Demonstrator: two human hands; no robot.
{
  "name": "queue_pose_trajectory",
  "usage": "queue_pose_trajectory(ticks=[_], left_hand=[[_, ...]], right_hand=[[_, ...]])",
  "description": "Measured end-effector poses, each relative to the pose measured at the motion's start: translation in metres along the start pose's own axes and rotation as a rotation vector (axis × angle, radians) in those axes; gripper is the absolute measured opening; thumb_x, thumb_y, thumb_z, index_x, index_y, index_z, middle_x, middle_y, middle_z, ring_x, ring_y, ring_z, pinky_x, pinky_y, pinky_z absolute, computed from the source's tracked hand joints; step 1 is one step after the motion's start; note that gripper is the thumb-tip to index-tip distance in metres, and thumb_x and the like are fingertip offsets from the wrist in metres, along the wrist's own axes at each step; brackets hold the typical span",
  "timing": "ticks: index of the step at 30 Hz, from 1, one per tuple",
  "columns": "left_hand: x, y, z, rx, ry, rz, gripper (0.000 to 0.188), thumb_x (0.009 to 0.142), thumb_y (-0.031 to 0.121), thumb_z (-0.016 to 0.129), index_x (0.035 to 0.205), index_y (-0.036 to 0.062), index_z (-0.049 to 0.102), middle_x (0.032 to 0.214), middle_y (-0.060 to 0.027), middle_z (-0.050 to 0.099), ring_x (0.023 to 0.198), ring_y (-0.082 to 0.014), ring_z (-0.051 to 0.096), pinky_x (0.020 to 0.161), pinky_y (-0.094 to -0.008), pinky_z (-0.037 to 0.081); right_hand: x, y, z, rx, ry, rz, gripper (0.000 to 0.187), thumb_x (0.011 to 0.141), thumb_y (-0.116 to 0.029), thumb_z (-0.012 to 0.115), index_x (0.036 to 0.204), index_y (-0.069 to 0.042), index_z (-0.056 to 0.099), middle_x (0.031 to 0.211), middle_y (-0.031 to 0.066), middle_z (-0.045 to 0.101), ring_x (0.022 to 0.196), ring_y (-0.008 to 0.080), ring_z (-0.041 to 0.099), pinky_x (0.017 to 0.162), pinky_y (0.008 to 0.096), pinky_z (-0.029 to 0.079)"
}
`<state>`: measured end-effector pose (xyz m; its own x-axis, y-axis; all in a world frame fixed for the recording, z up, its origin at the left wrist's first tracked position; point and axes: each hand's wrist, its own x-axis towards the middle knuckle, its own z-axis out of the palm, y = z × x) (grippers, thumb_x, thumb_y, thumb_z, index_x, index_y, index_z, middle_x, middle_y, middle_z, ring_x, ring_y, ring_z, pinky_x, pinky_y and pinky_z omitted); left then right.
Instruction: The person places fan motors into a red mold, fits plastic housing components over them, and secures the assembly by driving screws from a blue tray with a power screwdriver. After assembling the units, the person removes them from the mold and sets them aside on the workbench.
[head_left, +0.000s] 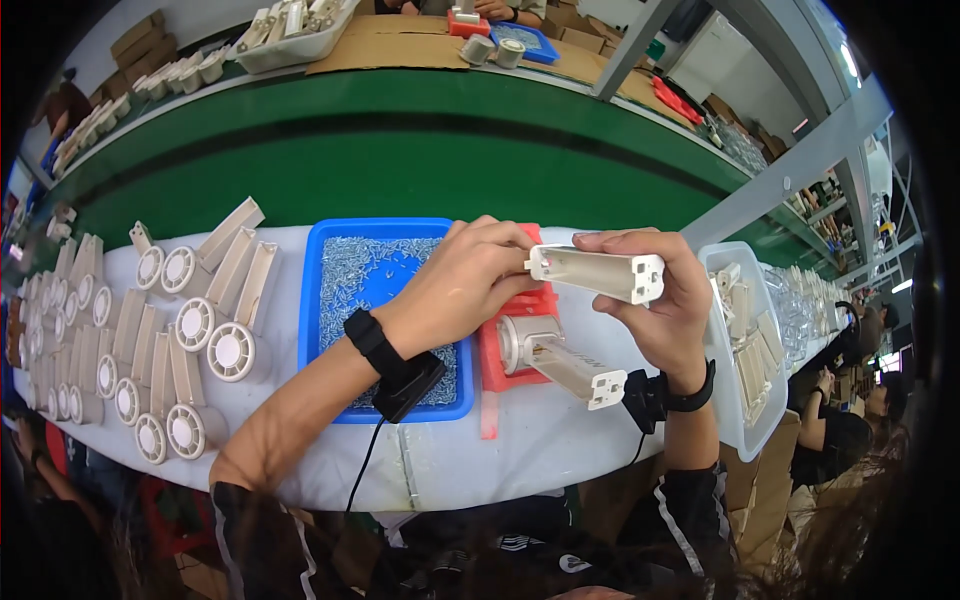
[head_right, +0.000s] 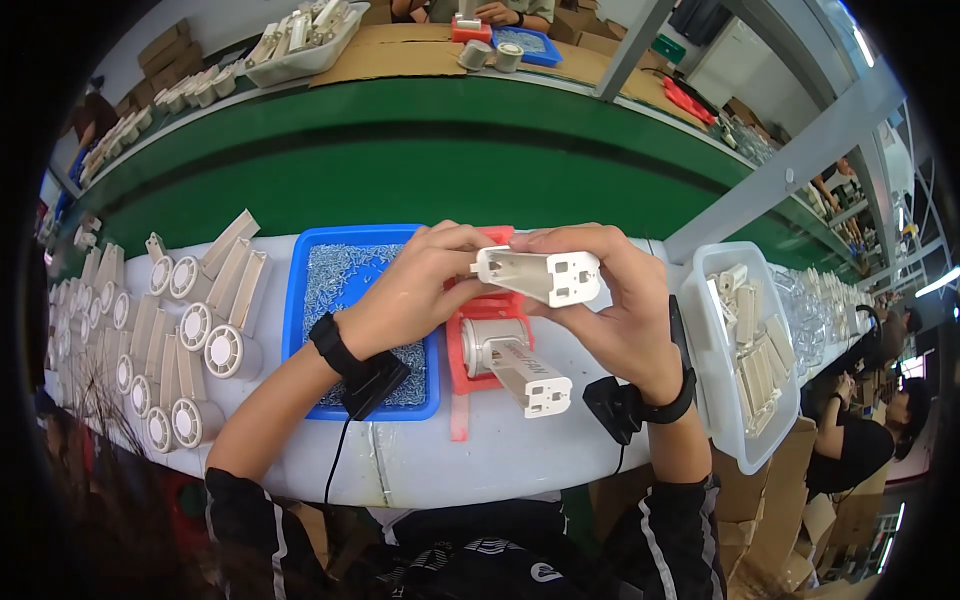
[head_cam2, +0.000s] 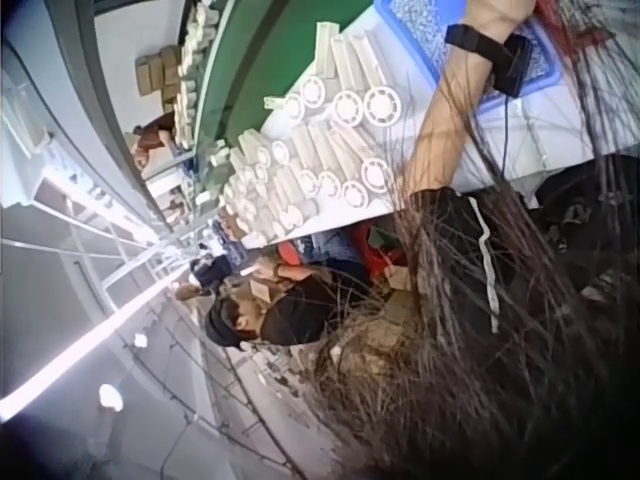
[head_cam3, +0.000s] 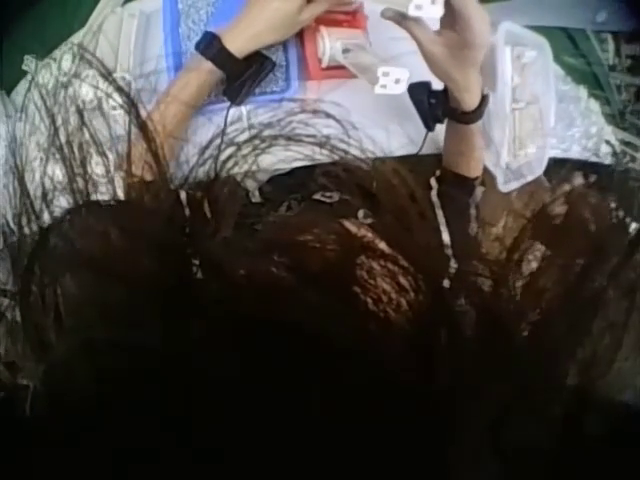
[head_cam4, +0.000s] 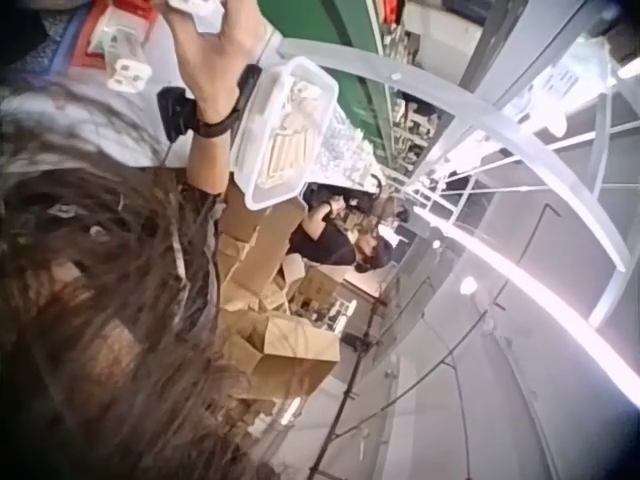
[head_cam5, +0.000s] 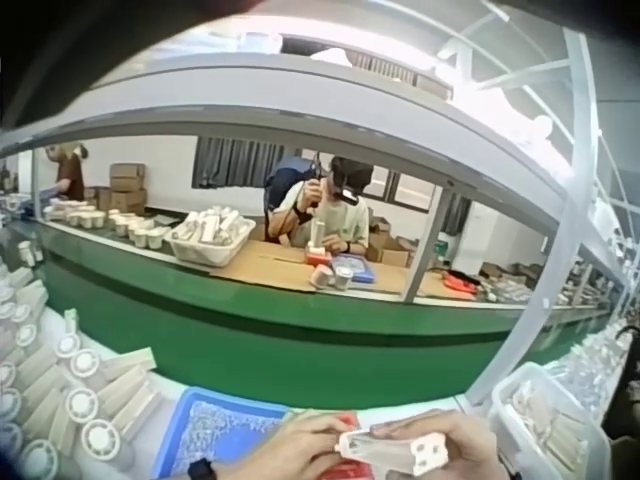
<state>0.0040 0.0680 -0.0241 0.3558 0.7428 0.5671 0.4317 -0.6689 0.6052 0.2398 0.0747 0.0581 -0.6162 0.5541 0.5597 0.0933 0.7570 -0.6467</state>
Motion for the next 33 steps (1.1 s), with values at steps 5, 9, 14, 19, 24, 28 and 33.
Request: queue_pose_trajectory(ticks=[5, 9, 14, 19, 24, 28, 33], left_hand=[[0.001, 0.001, 0.001, -0.024, 0.043, -0.065, 0.021, 0.088, 0.021, 0.077, 0.087, 0.0017, 0.07, 0.101, -0.0074, 0.068, 0.101, -0.0299, 0.061, 0.086, -0.0411, 0.046], [0.003, 0.006, -0.01, 0.03, 0.015, -0.21, 0.037, 0.081, 0.03, 0.084, 0.077, 0.0018, 0.06, 0.098, -0.0095, 0.065, 0.104, -0.0317, 0.061, 0.084, -0.0422, 0.046], [0.004, -0.002, -0.02, 0.13, -0.174, -0.268, 0.048, 0.076, 0.034, 0.089, 0.07, 0.0023, 0.053, 0.093, -0.0116, 0.065, 0.109, -0.0329, 0.06, 0.083, -0.0418, 0.046], [-0.001, -0.011, -0.018, 0.127, -0.158, -0.167, 0.047, 0.074, 0.033, 0.089, 0.062, 0.0026, 0.055, 0.098, -0.0131, 0.072, 0.108, -0.0327, 0.062, 0.086, -0.0411, 0.044], [-0.002, -0.008, -0.016, 0.116, -0.136, -0.17, 0.044, 0.073, 0.031, 0.089, 0.059, 0.0026, 0.058, 0.111, -0.014, 0.074, 0.109, -0.0312, 0.062, 0.09, -0.0414, 0.044], [-0.002, -0.005, -0.017, 0.111, -0.172, -0.185, 0.043, 0.075, 0.03, 0.088, 0.06, 0.0019, 0.058, 0.117, -0.0135, 0.073, 0.109, -0.0302, 0.062, 0.092, -0.0418, 0.044], [-0.005, -0.009, -0.013, 0.097, -0.138, -0.141, 0.043, 0.075, 0.03, 0.088, 0.061, 0.001, 0.059, 0.121, -0.0141, 0.071, 0.106, -0.0297, 0.062, 0.092, -0.0415, 0.047]], right_hand=[[0.0, 0.011, 0.003, -0.076, 0.016, 0.07, 0.05, 0.083, 0.004, 0.08, 0.127, 0.001, 0.056, 0.117, 0.0166, 0.071, 0.119, 0.0288, 0.068, 0.104, 0.0406, 0.055], [0.006, 0.027, 0.01, 0.001, 0.05, 0.241, 0.061, 0.084, 0.006, 0.079, 0.138, -0.001, 0.051, 0.118, 0.0165, 0.071, 0.118, 0.0263, 0.068, 0.104, 0.0384, 0.054], [0.004, 0.05, 0.03, 0.066, 0.075, 0.217, 0.073, 0.086, 0.004, 0.078, 0.15, -0.003, 0.042, 0.13, 0.0175, 0.066, 0.118, 0.0237, 0.067, 0.105, 0.0387, 0.054], [-0.002, 0.059, 0.039, -0.034, 0.016, 0.24, 0.076, 0.09, 0.003, 0.075, 0.155, -0.002, 0.035, 0.148, 0.0174, 0.055, 0.122, 0.025, 0.066, 0.107, 0.0411, 0.052], [-0.001, 0.052, 0.033, -0.193, -0.113, 0.237, 0.066, 0.092, 0.006, 0.07, 0.151, 0.001, 0.041, 0.153, 0.0174, 0.052, 0.124, 0.0269, 0.065, 0.109, 0.0419, 0.05], [-0.004, 0.054, 0.036, -0.187, -0.091, 0.205, 0.056, 0.092, 0.008, 0.069, 0.144, 0.003, 0.049, 0.143, 0.0174, 0.06, 0.121, 0.0262, 0.066, 0.107, 0.04, 0.051], [-0.009, 0.057, 0.032, -0.142, -0.109, 0.234, 0.049, 0.089, 0.01, 0.07, 0.135, 0.005, 0.055, 0.124, 0.0144, 0.07, 0.114, 0.0224, 0.069, 0.102, 0.0357, 0.054]])
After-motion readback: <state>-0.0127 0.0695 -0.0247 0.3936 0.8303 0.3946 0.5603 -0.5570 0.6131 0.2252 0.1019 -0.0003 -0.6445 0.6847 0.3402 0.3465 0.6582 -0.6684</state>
